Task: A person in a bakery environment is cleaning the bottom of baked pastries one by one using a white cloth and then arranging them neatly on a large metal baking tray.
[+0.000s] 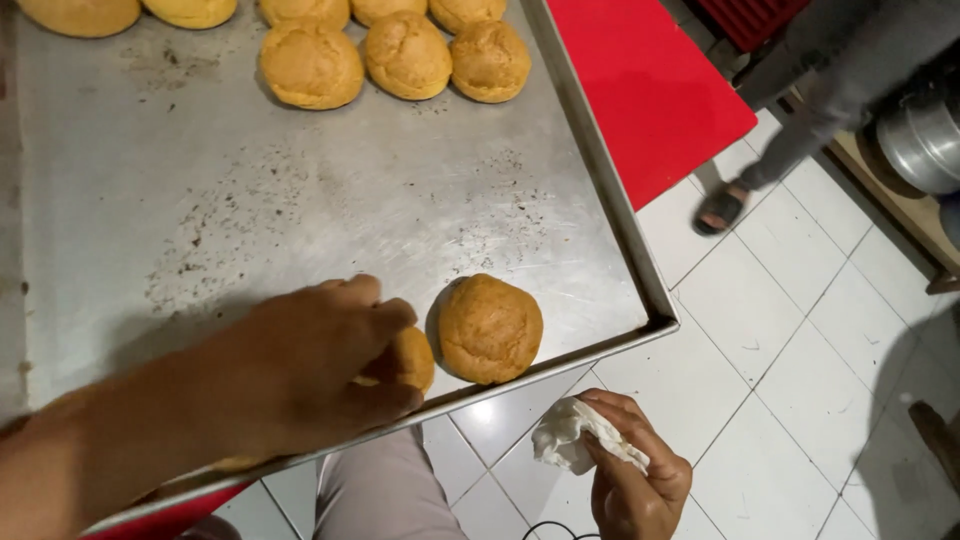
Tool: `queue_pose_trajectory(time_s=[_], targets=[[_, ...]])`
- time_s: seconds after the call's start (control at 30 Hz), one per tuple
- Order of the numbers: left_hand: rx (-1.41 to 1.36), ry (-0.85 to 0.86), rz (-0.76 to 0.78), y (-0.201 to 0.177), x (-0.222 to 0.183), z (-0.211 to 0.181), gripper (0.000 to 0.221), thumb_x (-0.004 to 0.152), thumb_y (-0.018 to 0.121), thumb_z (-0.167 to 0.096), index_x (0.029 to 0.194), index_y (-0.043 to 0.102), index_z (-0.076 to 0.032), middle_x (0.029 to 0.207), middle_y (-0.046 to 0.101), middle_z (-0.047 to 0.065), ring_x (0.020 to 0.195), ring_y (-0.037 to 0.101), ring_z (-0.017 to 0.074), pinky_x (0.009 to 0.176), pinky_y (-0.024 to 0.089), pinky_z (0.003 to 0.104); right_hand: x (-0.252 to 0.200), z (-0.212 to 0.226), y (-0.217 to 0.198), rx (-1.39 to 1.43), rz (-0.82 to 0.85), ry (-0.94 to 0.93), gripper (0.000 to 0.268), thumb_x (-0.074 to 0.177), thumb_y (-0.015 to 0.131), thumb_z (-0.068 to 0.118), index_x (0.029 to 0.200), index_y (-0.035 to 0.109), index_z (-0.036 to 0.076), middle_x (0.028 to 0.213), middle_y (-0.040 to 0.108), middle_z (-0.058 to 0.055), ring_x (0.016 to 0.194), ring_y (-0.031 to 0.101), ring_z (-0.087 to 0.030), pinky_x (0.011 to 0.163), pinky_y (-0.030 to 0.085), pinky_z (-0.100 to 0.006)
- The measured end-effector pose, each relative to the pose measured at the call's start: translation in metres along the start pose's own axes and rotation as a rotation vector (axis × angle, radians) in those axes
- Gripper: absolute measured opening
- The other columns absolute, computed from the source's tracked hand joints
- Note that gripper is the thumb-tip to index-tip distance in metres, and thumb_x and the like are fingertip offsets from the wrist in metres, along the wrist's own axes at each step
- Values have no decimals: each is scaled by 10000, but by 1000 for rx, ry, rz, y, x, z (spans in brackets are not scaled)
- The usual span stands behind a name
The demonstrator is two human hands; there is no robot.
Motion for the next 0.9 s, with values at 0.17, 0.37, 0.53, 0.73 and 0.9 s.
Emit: queue_pose_trajectory(time_s=[0.17,0.37,0.53,0.73,0.9], targets=[[-20,258,-251,-28,21,-31,877,896,298,-810,1324,574,-96,1100,663,115,1007,628,292,882,497,514,5,2,3,50,3,-2,301,764,616,-149,1045,722,-149,1077,690,-339,1052,658,-426,902,538,-435],[-218,215,73,-33,33,-59,495,1009,476,-568,924,604,-98,1027,616,64,998,588,239,860,449,432,4,0,-1,-29,-15,81,297,755,638,-146,1023,767,-144,1013,722,-298,963,688,-374,826,510,-391],[-445,-29,-442,-77,61,4,614,903,666,-467,1451,561,-211,1538,523,78,1371,534,277,1136,417,478,7,-11,-21,5,-47,40,336,708,625,-186,1021,748,-172,1022,713,-331,997,673,-407,811,531,-411],[-644,-693,-809,-119,115,135,709,962,606,-727,1121,702,-43,1194,683,157,1092,637,399,869,500,529,5,-12,-20,-55,-99,92,300,717,698,-110,1000,797,-127,964,758,-293,940,713,-384,775,555,-431],[-800,-603,-816,-130,133,141,695,707,930,-431,1185,618,-34,1174,665,88,1081,634,247,852,517,374,2,-29,-33,-37,-81,97,245,741,710,-118,967,805,-132,986,776,-302,1001,722,-411,824,565,-463]])
Point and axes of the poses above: each hand's wrist, its own x-axis towards the middle knuckle, its own y-axis out of the palm, z = x × y, the point moved 4 cm from there along x, towards the middle knuckle
